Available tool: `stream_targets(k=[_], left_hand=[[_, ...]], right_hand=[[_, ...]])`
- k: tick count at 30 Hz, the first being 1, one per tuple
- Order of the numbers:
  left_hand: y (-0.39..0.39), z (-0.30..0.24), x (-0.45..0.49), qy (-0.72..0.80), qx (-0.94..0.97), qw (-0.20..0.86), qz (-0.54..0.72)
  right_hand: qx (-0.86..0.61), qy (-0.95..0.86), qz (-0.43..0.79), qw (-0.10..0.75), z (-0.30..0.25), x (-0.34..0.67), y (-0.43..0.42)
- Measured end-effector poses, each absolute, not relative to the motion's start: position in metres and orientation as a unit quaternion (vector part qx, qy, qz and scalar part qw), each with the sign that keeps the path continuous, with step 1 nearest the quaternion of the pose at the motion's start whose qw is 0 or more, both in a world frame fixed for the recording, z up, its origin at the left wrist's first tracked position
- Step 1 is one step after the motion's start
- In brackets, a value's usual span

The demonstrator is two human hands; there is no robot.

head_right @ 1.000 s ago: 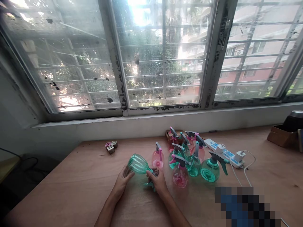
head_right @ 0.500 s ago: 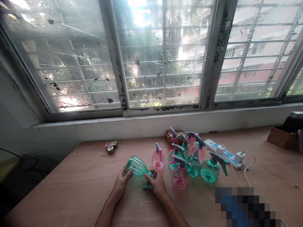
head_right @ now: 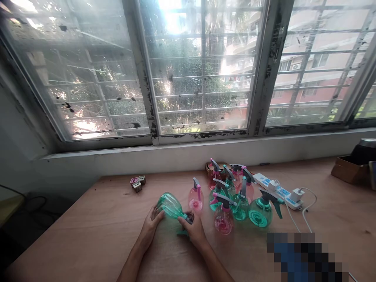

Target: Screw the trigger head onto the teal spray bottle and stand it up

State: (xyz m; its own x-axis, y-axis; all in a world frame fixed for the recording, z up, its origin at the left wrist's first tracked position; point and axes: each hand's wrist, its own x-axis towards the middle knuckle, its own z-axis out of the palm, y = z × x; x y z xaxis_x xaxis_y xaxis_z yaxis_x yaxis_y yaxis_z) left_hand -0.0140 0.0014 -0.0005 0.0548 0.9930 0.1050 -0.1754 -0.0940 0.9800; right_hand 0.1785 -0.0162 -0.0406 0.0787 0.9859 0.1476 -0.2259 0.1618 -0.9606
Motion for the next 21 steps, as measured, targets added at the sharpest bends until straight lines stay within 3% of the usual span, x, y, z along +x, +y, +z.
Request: stream_targets(k=[21], left_hand=[[0.007,-0.01,-0.018,0.4,0.483,0.543,0.559]], right_hand=[[-0.42,-0.464,0.493,0.605,-0.041,0.179,-0.017]])
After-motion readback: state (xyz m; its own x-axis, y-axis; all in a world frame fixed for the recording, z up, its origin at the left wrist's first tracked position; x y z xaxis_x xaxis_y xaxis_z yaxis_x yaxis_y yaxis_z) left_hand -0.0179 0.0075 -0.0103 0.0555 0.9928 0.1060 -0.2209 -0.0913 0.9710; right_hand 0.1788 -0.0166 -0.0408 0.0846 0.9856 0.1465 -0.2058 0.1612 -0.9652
